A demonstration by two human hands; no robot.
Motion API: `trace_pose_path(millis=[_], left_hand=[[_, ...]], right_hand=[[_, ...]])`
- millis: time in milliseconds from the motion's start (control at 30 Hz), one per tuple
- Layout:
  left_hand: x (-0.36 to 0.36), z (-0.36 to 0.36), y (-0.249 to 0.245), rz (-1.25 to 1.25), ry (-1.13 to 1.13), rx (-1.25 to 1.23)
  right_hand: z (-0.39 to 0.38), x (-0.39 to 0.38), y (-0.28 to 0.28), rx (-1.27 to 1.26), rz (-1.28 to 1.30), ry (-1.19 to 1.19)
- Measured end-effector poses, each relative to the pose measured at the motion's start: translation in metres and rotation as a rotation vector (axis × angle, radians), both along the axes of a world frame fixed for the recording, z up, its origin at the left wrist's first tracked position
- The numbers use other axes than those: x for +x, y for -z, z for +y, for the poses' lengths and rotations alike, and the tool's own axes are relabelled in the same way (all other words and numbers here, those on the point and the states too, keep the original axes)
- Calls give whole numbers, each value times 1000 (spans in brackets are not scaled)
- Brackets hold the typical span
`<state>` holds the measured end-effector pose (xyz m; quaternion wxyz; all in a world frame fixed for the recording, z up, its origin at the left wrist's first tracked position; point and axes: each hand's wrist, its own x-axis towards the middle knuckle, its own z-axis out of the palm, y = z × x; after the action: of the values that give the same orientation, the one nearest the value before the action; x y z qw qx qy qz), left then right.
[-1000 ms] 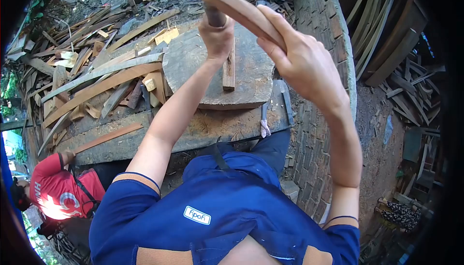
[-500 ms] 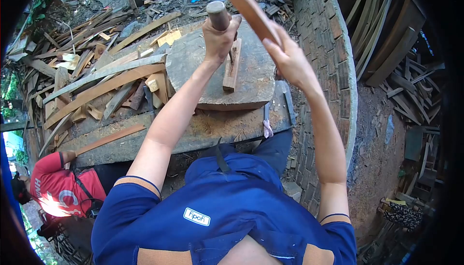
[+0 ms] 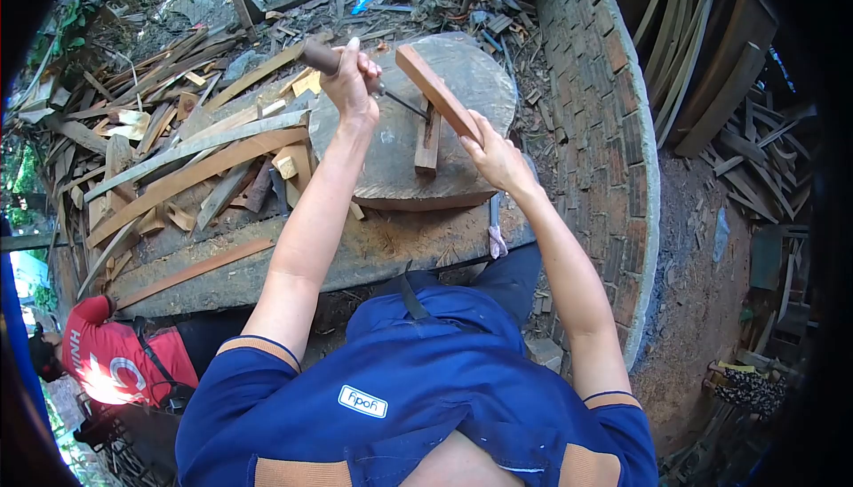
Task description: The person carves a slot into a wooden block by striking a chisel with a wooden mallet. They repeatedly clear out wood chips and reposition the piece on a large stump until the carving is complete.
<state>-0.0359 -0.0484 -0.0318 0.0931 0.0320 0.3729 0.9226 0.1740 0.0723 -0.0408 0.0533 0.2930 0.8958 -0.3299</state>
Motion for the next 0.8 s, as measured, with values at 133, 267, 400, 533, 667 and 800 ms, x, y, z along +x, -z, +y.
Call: trace_pose_path(millis=[133, 267, 400, 533, 667, 800], left_hand=[[-15, -8, 7, -385, -270, -29], [3, -13, -15, -204, -167, 2], [25, 2, -36, -3, -111, -49], [35, 15, -36, 136, -46, -149], [43, 28, -26, 440, -48, -341], [61, 42, -20, 719, -125, -516]], right_hand=[[1, -1, 3, -20, 56, -6], [-2, 4, 1, -34, 25, -1], [-3, 0, 9, -36, 50, -4], [-2, 1, 9, -11, 44, 3], [-4, 1, 5, -44, 26, 15], [-4, 1, 4, -30, 25, 9]])
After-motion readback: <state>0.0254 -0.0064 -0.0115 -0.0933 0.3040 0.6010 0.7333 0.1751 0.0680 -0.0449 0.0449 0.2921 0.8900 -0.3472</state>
